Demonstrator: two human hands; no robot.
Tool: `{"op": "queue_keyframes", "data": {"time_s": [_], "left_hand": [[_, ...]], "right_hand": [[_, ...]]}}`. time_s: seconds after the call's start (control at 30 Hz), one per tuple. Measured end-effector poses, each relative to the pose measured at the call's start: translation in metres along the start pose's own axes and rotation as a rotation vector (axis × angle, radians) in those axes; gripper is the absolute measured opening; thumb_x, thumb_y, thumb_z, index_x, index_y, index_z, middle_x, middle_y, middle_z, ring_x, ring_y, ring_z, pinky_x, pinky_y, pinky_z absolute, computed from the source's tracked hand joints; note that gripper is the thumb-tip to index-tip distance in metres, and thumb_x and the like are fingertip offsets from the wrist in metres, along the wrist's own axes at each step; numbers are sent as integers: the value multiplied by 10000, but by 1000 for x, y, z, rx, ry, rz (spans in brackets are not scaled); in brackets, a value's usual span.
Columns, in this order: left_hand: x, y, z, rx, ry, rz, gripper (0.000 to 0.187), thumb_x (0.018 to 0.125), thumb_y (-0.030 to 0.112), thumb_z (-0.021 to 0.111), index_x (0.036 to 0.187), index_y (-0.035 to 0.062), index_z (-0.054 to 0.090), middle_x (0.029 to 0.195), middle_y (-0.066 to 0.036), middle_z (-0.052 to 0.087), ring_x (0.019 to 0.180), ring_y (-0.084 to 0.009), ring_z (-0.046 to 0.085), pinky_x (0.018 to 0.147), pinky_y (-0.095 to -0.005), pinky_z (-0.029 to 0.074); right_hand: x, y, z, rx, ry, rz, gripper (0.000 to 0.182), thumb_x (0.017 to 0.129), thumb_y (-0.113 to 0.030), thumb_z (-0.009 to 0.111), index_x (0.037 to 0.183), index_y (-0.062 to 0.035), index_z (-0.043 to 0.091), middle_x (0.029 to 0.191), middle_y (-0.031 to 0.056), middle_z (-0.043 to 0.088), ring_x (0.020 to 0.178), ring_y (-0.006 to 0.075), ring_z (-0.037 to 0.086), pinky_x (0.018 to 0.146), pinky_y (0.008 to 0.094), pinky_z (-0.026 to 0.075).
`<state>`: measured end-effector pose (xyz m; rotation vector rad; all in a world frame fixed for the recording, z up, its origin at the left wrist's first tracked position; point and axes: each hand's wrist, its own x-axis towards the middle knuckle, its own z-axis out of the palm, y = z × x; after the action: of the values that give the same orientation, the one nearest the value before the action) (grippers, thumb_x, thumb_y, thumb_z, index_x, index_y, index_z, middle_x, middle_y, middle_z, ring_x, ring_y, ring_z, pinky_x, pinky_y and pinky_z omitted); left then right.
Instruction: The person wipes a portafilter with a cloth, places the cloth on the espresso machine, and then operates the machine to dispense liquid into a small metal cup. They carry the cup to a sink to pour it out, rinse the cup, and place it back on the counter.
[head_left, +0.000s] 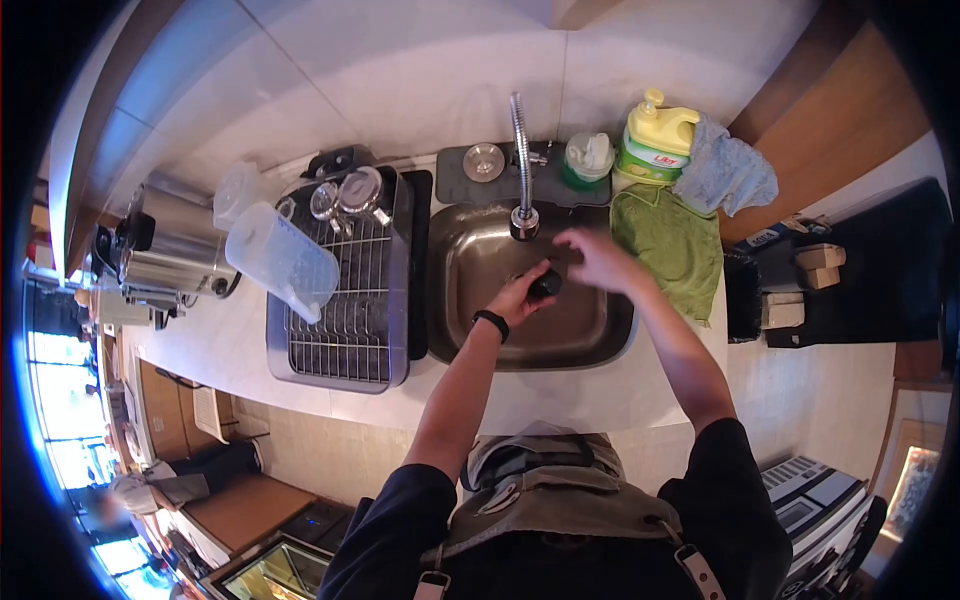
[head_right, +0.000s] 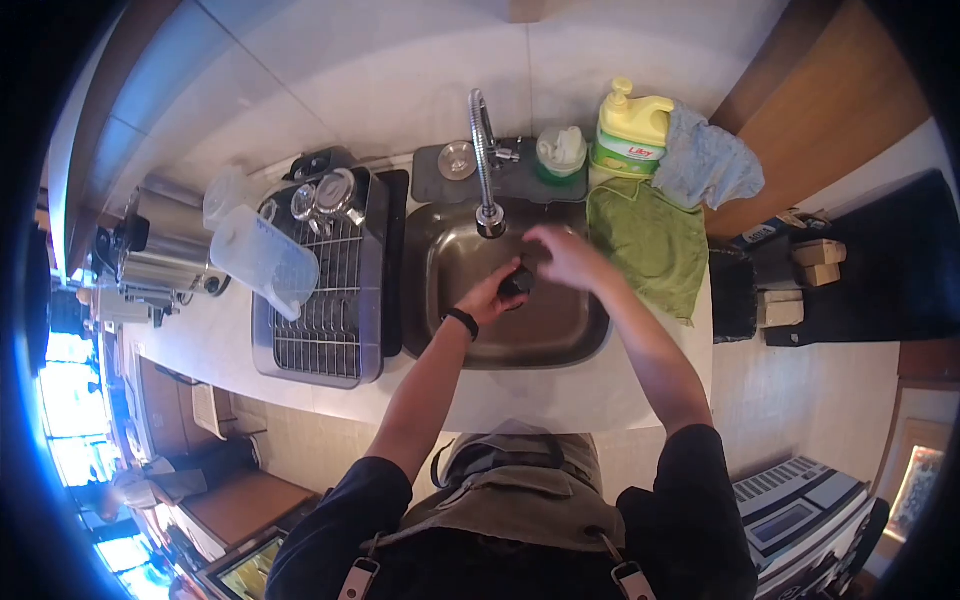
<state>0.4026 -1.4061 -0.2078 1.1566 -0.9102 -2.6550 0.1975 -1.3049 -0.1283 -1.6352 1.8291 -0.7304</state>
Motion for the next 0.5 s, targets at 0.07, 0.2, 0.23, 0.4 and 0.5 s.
{"op": "queue_keyframes", "data": {"time_s": [0.07,0.2,0.23,0.4,0.5], "left_hand": [[1,-5,8,111,-62,-64,483,938,471,759,1254,120,659,1108,-34,697,979,-158,699,733,-303,641],[9,-8,21,408,-72,-178,539,982,537,677,1166,30,671,984,-74,695,738,-154,712,610,-258,600],[-1,0,35,430,-24,-120,543,992,534,665,1147,14,669,955,-75,694,704,-148,703,594,-251,586],[-85,63,91,468,-219,301,431,1035,445,641,1123,24,668,871,-33,686,690,-110,695,568,-244,565],[-122,77,102,446,-216,444,293,1041,322,659,1059,29,654,811,-30,669,642,-101,672,538,-237,540]], "right_hand": [[-32,12,37,-10,131,-320,882,703,-167,900,1483,-120,490,1336,199,626,1259,369,602,1079,453,481],[-57,-1,35,156,64,-140,1025,680,-180,936,1553,-132,400,1365,188,611,1270,366,597,1084,439,481],[-59,-10,22,211,28,-83,1018,692,-182,932,1556,-134,397,1365,185,611,1267,366,600,1079,441,484],[-74,-86,-49,153,173,-128,927,733,-192,918,1530,-127,451,1381,172,614,1275,344,605,1070,425,488],[-79,-82,-42,553,168,-129,824,783,-150,903,1500,-85,500,1356,115,629,1256,231,618,1056,372,497]]}}
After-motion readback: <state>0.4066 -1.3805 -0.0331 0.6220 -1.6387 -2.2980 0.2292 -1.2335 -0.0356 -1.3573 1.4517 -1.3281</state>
